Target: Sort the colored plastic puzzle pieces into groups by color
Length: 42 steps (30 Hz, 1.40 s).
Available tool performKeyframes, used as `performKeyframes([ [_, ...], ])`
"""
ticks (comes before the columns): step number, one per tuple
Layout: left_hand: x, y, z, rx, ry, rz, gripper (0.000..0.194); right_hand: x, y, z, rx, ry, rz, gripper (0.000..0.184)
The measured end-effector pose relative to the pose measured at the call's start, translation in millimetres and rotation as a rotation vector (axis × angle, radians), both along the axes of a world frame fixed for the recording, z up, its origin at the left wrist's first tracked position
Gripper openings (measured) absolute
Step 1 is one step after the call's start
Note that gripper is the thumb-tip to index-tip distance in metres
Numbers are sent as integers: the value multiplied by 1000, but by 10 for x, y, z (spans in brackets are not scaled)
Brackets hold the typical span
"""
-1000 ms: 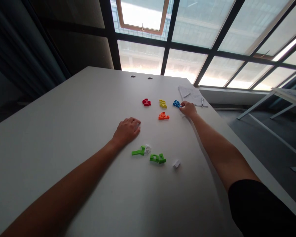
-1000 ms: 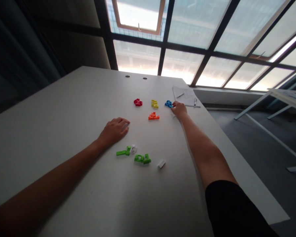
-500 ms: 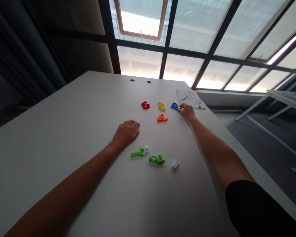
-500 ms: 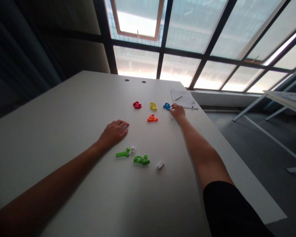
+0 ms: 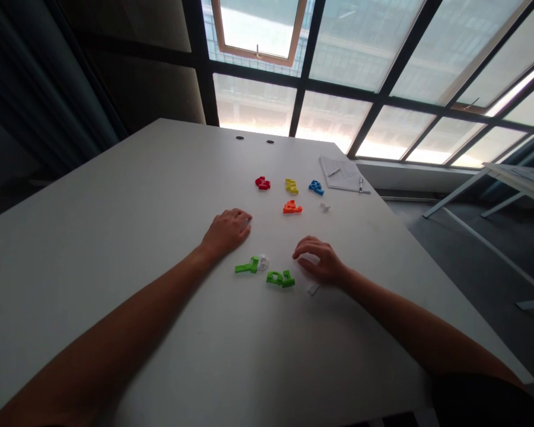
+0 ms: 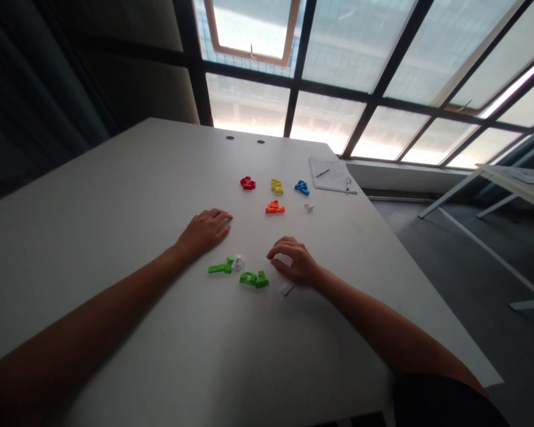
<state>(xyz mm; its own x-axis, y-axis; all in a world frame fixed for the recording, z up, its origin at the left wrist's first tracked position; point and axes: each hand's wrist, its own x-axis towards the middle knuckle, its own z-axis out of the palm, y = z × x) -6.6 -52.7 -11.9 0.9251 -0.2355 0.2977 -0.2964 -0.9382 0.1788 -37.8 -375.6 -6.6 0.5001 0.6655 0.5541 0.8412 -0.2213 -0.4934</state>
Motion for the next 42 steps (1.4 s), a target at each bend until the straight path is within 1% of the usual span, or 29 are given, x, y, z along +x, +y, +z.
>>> performKeyframes([
  [3,3,13,-5,1,-7,-12,36,-121,22,133,-90,12,198,10],
  [4,3,15,-4,1,-11,-18,36,-126,27,163,-126,6,229,10],
  [6,4,18,2,1,-17,-24,36,-111,31,188,-184,-3,246,9],
  [9,4,20,10,-1,-14,-23,35,-61,18,155,-233,-28,210,8],
  [13,10,22,11,-7,-13,-22,35,14,-21,86,-247,-76,110,10],
  [17,8,20,14,-2,-14,-24,35,107,-31,17,-256,-93,-54,12],
  [19,4,16,19,-1,-13,-24,35,163,-24,-28,-237,-85,-145,13],
  [21,1,12,24,-5,-11,-18,34,211,-14,-65,-202,-59,-202,14],
  [24,3,5,27,-3,-5,-10,34,240,13,-71,-171,-23,-190,18],
  [28,2,-3,24,3,-3,3,33,222,90,0,-226,-42,-71,16],
  [32,-3,-3,16,-10,-8,0,33,233,213,49,-275,-88,-25,20],
  [38,1,2,-2,-31,-6,5,32,370,422,10,-300,-154,-60,15],
  [42,-2,-3,6,-24,0,6,33,608,600,15,-357,-185,-153,15],
])
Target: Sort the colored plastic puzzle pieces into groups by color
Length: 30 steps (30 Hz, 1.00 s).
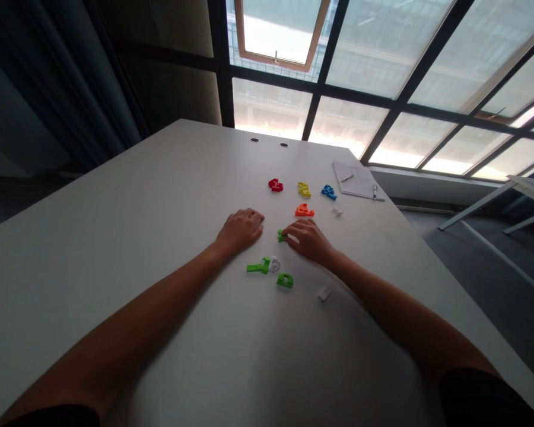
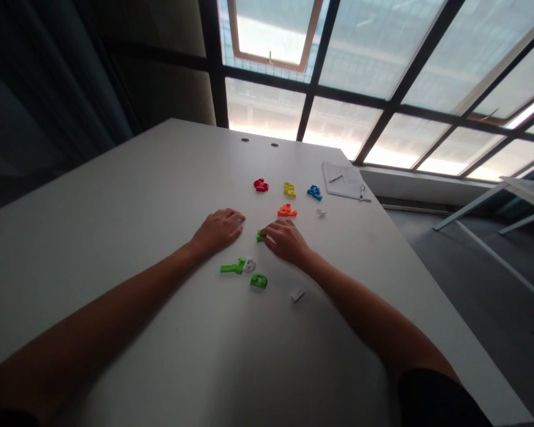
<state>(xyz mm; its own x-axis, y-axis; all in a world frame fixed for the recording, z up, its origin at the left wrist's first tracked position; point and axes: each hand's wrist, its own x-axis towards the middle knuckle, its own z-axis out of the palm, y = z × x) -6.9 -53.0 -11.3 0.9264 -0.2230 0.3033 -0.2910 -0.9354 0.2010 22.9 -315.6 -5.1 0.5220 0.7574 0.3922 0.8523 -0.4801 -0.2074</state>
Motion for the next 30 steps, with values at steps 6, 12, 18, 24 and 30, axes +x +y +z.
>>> performKeyframes([
  [6,-10,-4,28,8,4,-3,34,494,296,66,-121,-55,-190,20],
  [12,-7,1,29,12,12,4,33,813,479,64,-153,-62,-267,21],
  [18,-9,-8,39,17,20,14,32,822,539,-26,-88,-106,-303,23],
  [24,-3,-10,31,25,20,18,32,865,631,-22,-153,-110,-306,19],
  [30,-7,0,34,21,17,11,32,937,649,15,-126,-85,-273,37],
])
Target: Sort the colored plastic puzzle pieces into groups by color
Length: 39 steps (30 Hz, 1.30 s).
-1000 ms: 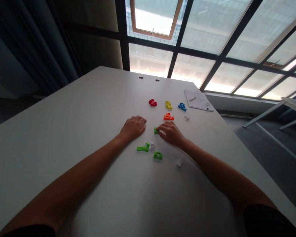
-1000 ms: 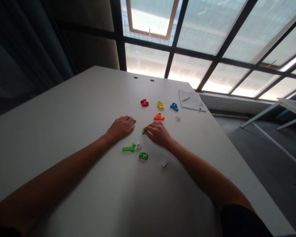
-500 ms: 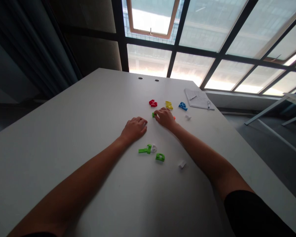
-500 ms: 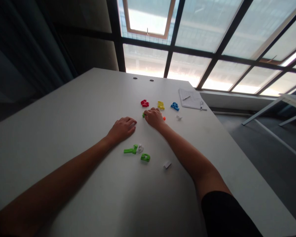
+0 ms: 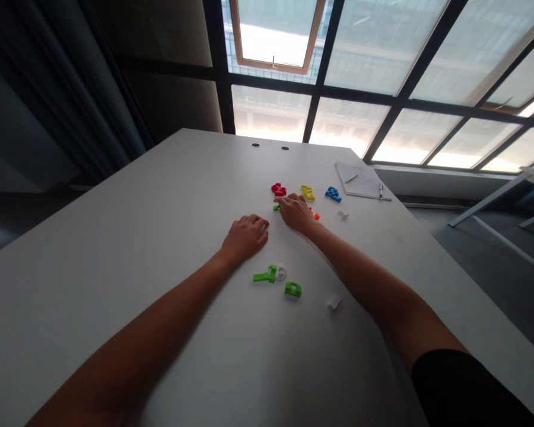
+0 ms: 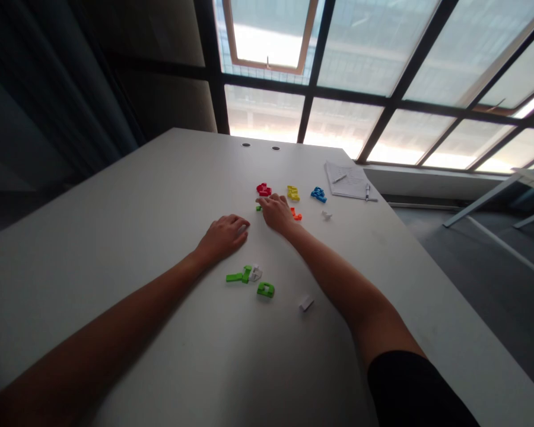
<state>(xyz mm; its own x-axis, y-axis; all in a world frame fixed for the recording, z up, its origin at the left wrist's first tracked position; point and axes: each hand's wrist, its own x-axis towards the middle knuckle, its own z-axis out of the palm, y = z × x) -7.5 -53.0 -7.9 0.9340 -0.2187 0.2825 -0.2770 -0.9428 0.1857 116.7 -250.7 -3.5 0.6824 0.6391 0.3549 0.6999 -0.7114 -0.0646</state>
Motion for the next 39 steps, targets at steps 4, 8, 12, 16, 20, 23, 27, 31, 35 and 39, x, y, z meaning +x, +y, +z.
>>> performKeyframes([
  [4,-5,-2,17,5,4,3,32,-16,-7,-2,12,-11,-66,36],
  [8,-7,-8,26,7,5,5,31,-42,19,12,-8,25,-102,28],
  [12,-17,-7,32,-4,4,6,30,-74,17,31,56,46,-73,38],
  [16,-20,-4,24,-5,-1,-2,30,-216,-94,58,137,56,-18,33],
  [20,-10,-4,-3,2,-15,-1,31,-557,-271,133,225,196,271,17],
  [23,-5,-4,-18,4,-26,-6,31,-874,-354,220,242,354,508,14],
  [27,-10,-6,-15,5,-26,3,31,-1195,-344,315,174,443,627,10],
  [31,-13,-8,-5,-1,-27,-4,32,-1310,-269,328,96,420,533,2],
  [35,-9,-15,3,-3,-24,-2,32,-1263,-242,292,87,407,442,7],
  [39,-4,-23,4,-2,-17,6,32,-1131,-261,274,92,349,317,4],
])
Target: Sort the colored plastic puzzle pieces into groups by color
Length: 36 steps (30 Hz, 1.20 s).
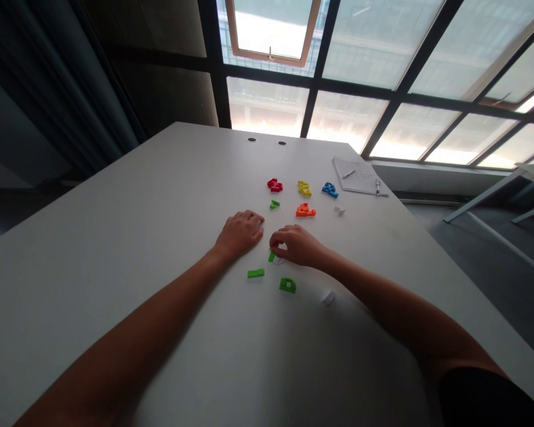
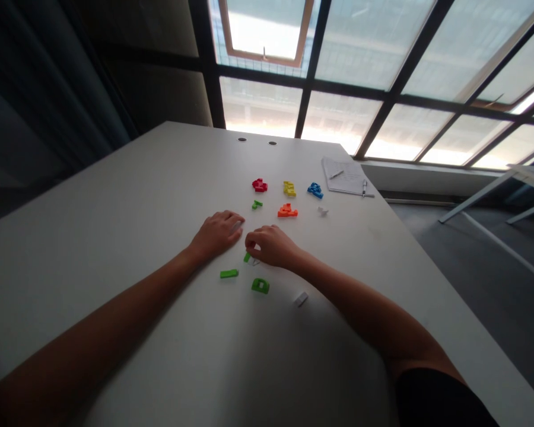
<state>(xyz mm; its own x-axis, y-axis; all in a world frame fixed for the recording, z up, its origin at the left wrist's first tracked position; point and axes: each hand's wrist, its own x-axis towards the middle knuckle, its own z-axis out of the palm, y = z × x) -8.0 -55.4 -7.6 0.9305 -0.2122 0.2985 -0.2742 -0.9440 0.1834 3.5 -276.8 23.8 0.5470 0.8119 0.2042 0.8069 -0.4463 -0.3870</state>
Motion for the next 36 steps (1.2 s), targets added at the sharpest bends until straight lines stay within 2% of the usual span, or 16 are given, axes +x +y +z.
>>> performKeyframes([
  [5,-1,-6,8,-2,12,8,32,269,29,3,-66,18,-218,4],
  [9,-5,-5,26,10,27,11,34,512,100,29,-149,-46,-368,8],
  [14,-8,2,31,8,30,4,34,676,189,52,-234,-118,-477,21],
  [18,-8,8,25,-14,28,1,34,683,212,58,-301,-119,-513,29],
  [23,-9,6,30,-30,41,2,34,667,164,89,-333,-79,-469,26],
  [32,4,7,13,-23,41,3,34,678,129,77,-312,-125,-505,22],
  [36,4,10,16,-23,33,-2,33,679,162,69,-348,-141,-543,24],
])
